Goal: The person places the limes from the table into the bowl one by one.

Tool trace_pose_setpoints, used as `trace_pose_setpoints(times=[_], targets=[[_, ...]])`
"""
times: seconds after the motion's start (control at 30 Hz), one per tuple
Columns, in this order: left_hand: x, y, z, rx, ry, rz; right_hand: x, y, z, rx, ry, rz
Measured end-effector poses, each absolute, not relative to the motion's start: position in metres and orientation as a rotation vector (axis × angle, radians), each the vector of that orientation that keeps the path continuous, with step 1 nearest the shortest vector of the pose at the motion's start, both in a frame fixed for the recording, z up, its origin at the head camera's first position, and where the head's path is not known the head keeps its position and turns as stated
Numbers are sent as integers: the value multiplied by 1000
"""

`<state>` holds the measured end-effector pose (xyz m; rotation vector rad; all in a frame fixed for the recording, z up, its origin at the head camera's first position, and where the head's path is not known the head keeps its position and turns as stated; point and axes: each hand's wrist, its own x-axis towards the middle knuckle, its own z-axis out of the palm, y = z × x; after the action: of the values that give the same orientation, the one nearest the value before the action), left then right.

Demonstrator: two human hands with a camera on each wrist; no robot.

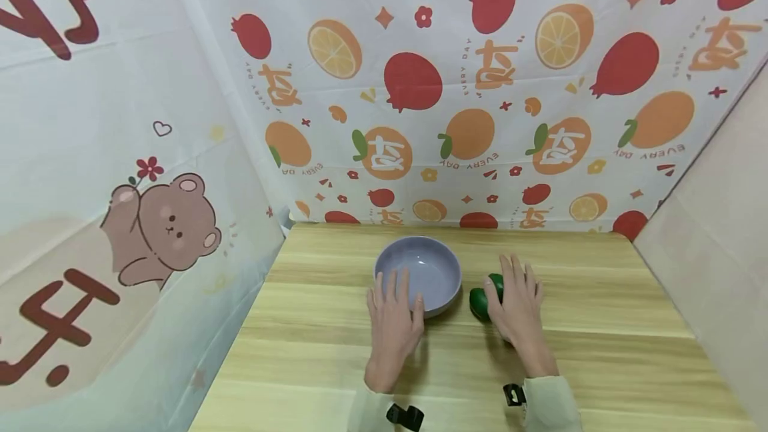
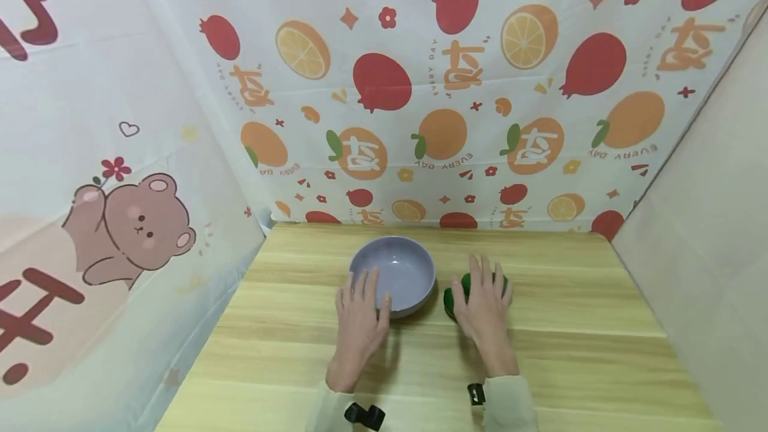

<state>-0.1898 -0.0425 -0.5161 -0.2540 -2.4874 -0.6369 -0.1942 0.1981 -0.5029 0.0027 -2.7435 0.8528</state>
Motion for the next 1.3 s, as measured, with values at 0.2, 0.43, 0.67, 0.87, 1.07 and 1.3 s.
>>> trace_pose_setpoints(times=[0.2,0.43,0.67,0.87,1.07,1.3], targets=[[-195,-42,-513,-284,-2456,-630,-197,206,-502,-29,-2753,871],[-203,-42,-516,-281,-2473,-616,-206,212,-496,-15,-2732,849],[-211,-43,-523,-292,-2431,-628,-209,220,-494,-2,-2741,815],[-216,-45,-523,-273,-2488,-647,-211,227,-495,7,-2722,795],[-217,-48,-521,-270,-2508,-642,-214,231,-496,4,-2739,775],[-228,-52,-522,-285,-2503,-629,-221,235,-492,29,-2742,740]])
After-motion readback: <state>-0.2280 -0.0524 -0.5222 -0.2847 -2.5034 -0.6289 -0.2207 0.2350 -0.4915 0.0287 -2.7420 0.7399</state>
